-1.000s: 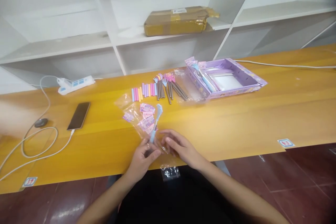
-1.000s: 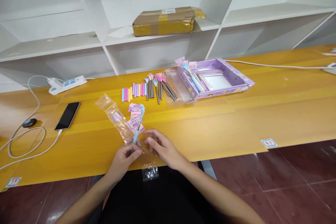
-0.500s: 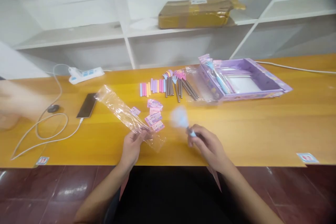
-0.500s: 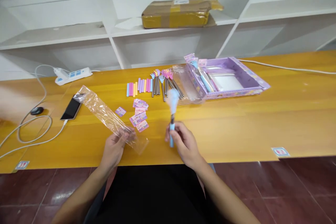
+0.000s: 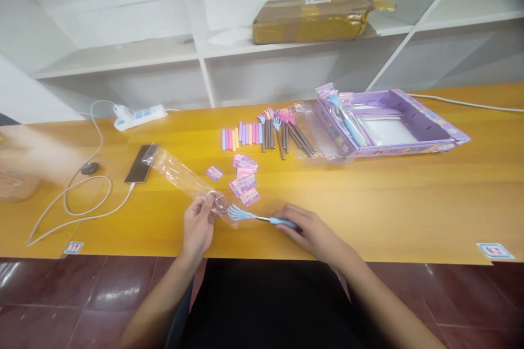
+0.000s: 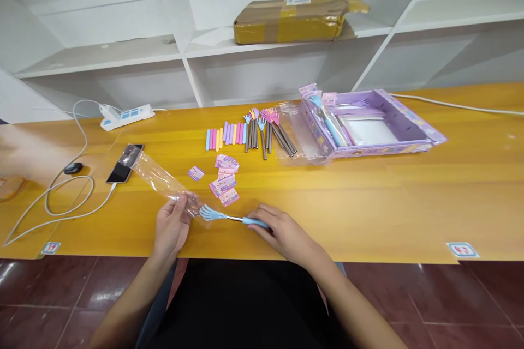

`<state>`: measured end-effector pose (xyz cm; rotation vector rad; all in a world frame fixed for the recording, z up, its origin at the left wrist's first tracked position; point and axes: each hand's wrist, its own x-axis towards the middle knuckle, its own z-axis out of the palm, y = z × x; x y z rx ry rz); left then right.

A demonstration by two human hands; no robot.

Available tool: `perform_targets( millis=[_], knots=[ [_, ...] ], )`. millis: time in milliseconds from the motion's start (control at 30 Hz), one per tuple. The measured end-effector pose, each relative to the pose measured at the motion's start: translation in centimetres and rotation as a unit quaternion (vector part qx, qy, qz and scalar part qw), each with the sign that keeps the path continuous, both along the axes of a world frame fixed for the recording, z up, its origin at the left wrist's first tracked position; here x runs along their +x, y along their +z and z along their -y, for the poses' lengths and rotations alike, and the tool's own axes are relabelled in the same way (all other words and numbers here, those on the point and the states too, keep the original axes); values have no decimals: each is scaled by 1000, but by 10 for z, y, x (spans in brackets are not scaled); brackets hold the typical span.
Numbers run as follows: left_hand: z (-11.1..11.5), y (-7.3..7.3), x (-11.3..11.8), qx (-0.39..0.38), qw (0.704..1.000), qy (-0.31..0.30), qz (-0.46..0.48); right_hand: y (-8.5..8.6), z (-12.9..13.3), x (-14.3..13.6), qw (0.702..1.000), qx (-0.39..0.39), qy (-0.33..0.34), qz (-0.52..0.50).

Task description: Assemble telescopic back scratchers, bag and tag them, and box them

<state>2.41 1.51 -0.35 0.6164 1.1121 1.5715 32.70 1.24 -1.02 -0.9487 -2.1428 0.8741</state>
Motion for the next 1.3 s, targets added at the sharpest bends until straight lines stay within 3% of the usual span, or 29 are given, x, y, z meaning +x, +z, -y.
perform_targets(
  millis=[167,400,633,900,1067,1300],
  knots=[
    [1,-1,0,-23,1000,-9,-11,0,2,-5,1000,8,-9,3],
    [5,5,6,-44,993,-102,-45,-3,5,-17,999,37,-25,6],
    [8,2,10,-57,983,-166,-44,-3,17,-42,998,-1,-64,-24],
    [10,-4,7,-34,985,-168,-36,0,26,-52,993,-58,-79,-62],
    [11,-6,7,-38,982,-174,-55,8,32,-55,996,-58,-35,-56],
    [8,6,8,-31,998,-58,-21,7,37,-48,990,-119,16,-74]
  ],
)
